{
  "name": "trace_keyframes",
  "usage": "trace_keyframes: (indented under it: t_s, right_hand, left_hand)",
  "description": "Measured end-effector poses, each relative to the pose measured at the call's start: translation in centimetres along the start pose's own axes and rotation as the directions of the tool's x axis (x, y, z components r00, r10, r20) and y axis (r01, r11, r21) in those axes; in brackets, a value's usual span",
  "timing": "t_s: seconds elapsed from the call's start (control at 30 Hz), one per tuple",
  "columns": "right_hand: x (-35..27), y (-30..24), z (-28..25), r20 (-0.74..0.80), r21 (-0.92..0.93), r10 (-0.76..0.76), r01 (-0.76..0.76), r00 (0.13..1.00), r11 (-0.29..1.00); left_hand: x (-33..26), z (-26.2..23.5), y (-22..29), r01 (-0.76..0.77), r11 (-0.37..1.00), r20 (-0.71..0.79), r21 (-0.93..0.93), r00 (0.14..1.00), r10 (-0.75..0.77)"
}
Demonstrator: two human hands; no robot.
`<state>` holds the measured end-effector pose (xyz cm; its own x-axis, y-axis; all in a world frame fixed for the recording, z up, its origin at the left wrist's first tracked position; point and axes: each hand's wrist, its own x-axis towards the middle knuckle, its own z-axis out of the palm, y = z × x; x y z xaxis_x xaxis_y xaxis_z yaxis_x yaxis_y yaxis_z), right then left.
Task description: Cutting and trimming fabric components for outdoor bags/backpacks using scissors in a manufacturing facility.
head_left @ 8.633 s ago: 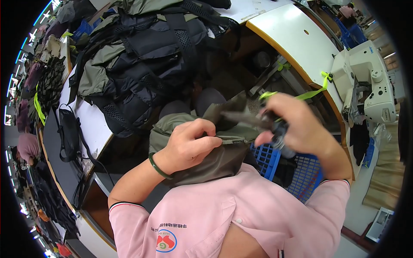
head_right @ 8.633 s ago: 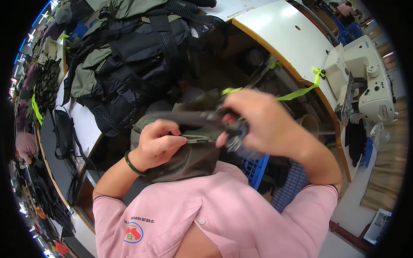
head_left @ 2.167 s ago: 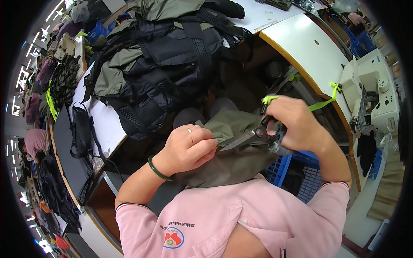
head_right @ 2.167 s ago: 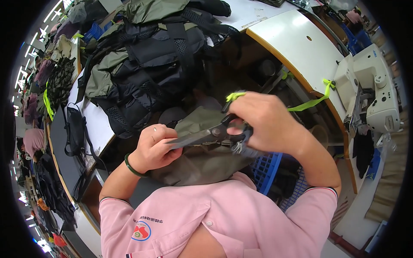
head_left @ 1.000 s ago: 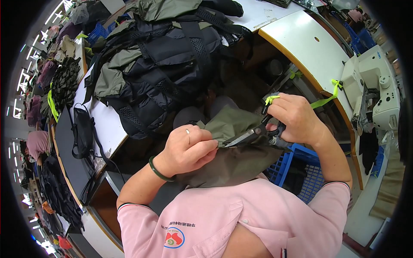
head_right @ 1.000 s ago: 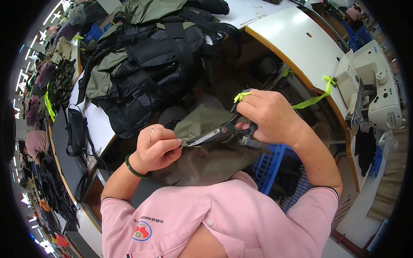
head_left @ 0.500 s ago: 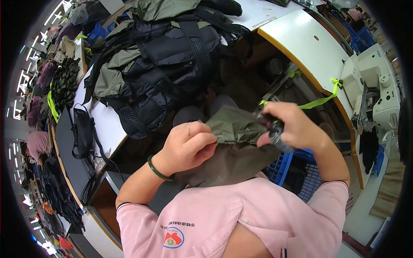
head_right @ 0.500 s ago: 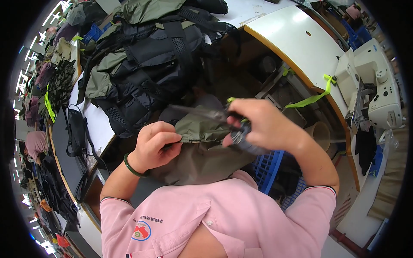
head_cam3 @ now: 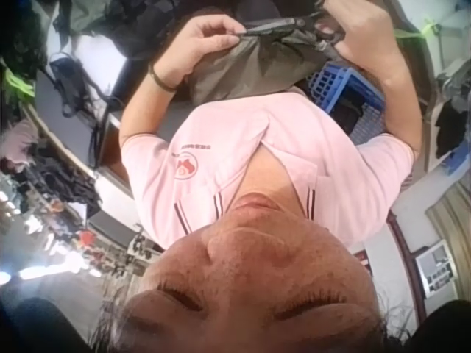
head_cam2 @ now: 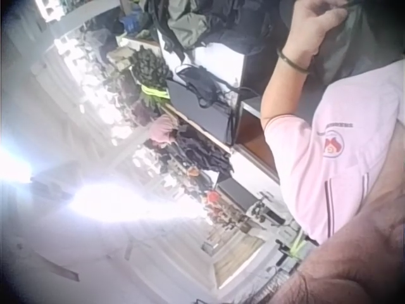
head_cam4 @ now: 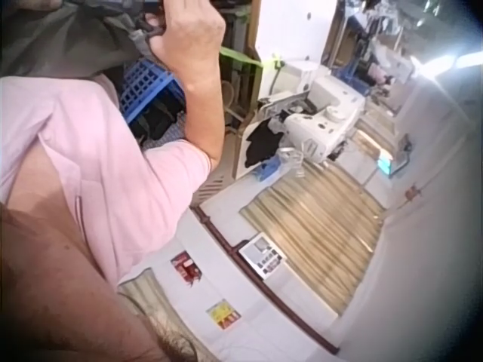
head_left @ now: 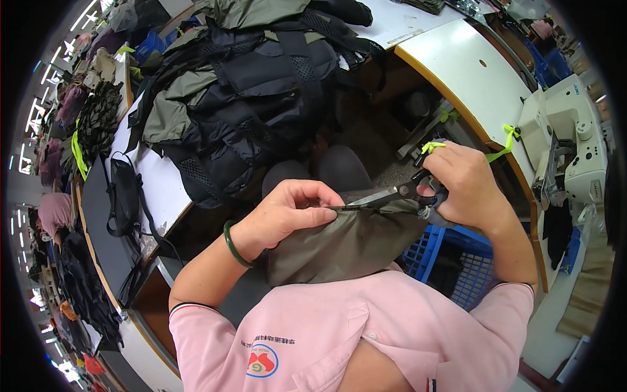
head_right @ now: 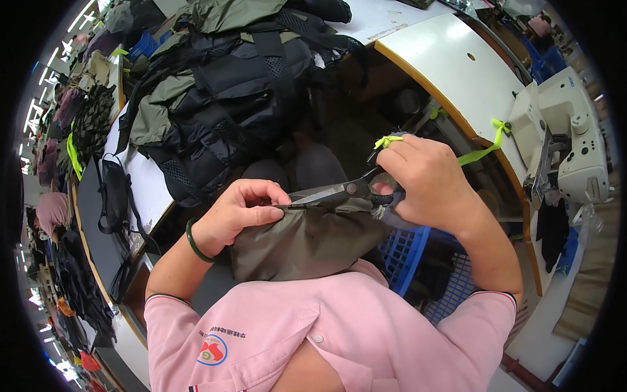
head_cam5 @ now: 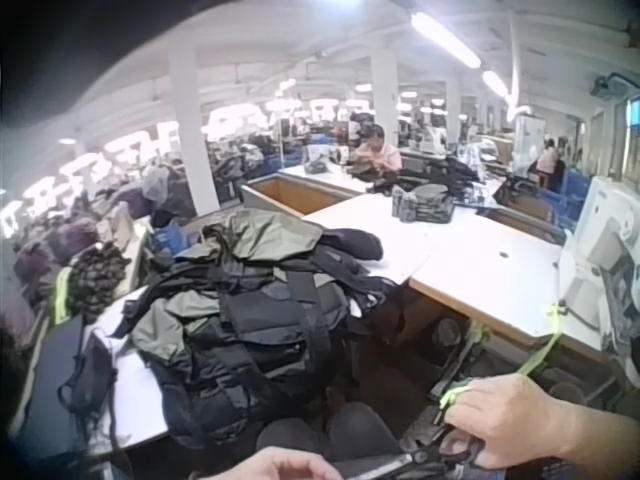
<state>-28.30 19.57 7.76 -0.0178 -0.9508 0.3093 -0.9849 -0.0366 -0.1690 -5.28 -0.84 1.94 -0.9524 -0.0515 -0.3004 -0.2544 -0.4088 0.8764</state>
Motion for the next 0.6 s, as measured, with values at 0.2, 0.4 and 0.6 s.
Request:
trace_keyframes:
  t_s: [0.2, 0.4, 0.6]
  right_hand:
    - [0.34, 0.04, -1.04, 0.108, 0.018, -0.054, 0.053, 0.993, 0.998]
    - [0.58, -0.16, -1.14, 0.128, -0.017, -0.079, 0.082, 0.989, 0.996]
    - [0.3, 0.07, -0.51, 0.107, -0.009, -0.097, 0.098, 0.99, 0.995]
  left_hand:
    - [0.03, 0.36, -0.19, 0.007, 0.999, 0.015, -0.044, 1.0, -0.007]
    - [0.01, 0.77, -0.1, 0.01, 0.999, 0.031, -0.052, 0.999, -0.008]
    - [-0.1, 0.93, -0.04, 0.011, 0.998, 0.035, -0.061, 0.999, -0.009]
